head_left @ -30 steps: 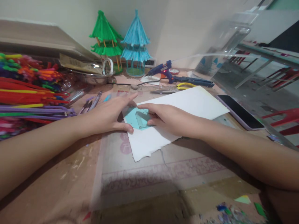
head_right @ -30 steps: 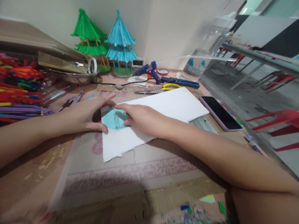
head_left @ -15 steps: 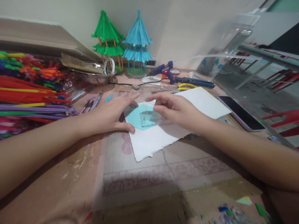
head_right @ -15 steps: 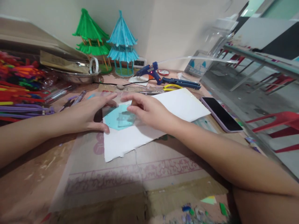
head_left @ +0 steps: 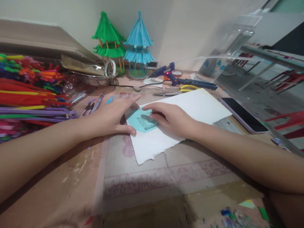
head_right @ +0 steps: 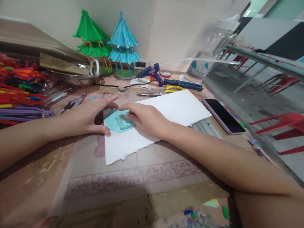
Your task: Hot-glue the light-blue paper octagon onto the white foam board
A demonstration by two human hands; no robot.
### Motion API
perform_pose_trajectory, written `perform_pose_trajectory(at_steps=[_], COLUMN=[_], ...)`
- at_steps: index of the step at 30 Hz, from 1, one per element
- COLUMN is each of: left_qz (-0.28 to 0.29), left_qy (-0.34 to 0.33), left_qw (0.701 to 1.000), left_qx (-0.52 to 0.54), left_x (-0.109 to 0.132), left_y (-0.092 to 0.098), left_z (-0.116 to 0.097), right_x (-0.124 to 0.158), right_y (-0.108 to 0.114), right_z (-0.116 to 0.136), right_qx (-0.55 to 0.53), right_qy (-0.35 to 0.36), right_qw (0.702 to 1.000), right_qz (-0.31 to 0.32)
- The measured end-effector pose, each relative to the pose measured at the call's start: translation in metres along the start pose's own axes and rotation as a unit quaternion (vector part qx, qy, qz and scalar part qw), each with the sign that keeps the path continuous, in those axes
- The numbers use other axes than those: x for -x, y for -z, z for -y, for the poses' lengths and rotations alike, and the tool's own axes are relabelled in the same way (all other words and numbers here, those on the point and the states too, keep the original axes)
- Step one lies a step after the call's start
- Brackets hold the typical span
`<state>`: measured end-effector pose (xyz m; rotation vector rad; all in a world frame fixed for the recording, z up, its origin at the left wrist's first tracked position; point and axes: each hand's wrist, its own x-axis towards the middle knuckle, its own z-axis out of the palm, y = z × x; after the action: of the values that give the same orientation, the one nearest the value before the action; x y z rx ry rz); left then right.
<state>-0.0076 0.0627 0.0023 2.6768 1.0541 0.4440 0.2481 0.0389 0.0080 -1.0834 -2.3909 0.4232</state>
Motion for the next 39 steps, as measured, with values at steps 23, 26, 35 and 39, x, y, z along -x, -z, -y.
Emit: perform_pose_trajectory(at_steps=[23, 26, 35, 39], left_qz=[0.083, 0.095, 0.089, 0.070], left_qy=[-0.162, -0.137, -0.029, -0.033], left_qw=[0.980, 0.982, 0.993, 0.995], left_qx=[-0.075, -0.090, -0.072, -0.064], left_x=[0.006, 0.004, -0.002, -0.001], left_y=[0.023, 0.027, 0.012, 0.009], left_z=[-0.030, -0.029, -0.010, -0.010], right_x=[-0.007, -0.006, -0.007, -0.003], right_y=[-0.002, -0.002, -0.004, -0.002], right_z=[-0.015, -0.015, -0.006, 0.000], right_qx=[-0.171, -0.123, 0.013, 0.085], right_qy=[-0.085, -0.063, -0.013, 0.002], right_qw=[0.974, 0.983, 0.999, 0.996], right_qz=[-0.125, -0.124, -0.049, -0.042])
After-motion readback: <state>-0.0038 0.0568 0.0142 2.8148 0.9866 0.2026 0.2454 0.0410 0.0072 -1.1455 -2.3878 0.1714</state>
